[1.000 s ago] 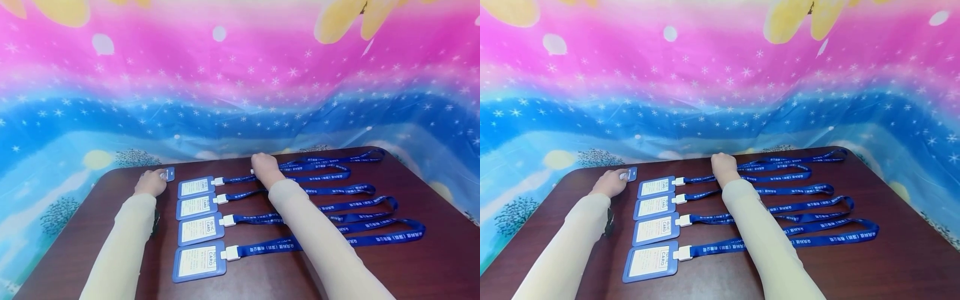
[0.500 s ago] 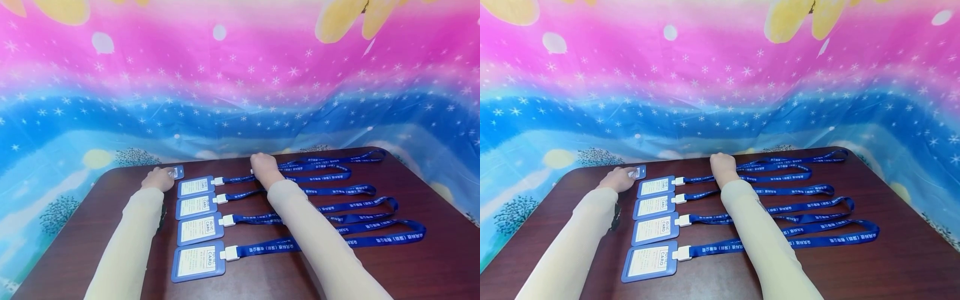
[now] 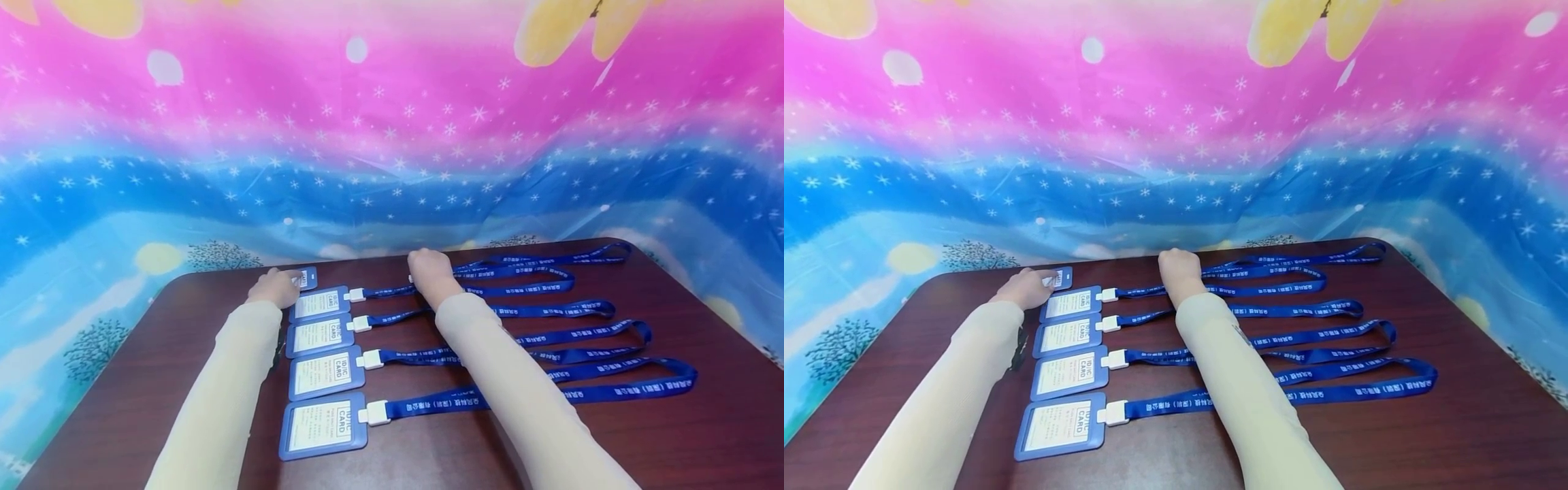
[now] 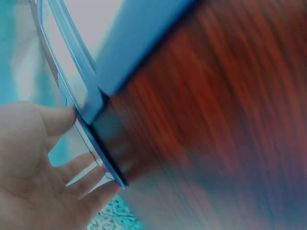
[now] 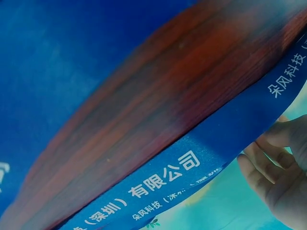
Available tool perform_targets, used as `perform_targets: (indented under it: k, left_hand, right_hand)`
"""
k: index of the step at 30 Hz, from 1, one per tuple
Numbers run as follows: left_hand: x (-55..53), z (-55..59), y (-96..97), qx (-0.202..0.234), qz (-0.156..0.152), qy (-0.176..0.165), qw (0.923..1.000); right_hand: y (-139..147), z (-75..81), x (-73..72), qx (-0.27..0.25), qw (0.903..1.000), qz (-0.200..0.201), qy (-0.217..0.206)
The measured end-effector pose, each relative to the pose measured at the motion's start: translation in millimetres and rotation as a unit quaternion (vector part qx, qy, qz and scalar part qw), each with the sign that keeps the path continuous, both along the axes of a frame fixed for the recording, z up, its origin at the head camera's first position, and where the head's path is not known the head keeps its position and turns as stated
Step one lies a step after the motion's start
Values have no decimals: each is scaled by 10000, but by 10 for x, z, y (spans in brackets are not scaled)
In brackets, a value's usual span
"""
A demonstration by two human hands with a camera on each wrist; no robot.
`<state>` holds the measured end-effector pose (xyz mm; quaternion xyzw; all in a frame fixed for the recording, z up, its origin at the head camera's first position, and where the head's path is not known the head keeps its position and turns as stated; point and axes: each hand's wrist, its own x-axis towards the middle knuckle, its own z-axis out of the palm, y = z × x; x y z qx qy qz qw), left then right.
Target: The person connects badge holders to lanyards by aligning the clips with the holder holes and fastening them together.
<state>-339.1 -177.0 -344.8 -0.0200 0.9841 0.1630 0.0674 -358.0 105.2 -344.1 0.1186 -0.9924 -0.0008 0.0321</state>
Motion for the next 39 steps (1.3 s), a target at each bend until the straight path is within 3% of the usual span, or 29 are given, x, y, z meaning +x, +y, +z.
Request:
perform_targets:
  k: [9, 19, 27, 39]
  left_hand:
    - [12, 4, 241, 211, -131, 21, 9997]
    - [-71, -61, 505, -267, -372, 541, 9975]
    - [-109, -60, 528, -530, -416, 798, 9945]
    - [-73, 3, 558, -860, -324, 714, 9932]
  right_hand:
    - [8, -6, -7, -32, 10000, -60, -37]
    - [5, -3, -9, -45, 10000, -83, -26]
    - [8, 7, -9, -107, 9998, -133, -77]
    - [84, -20, -67, -423, 9988, -137, -211]
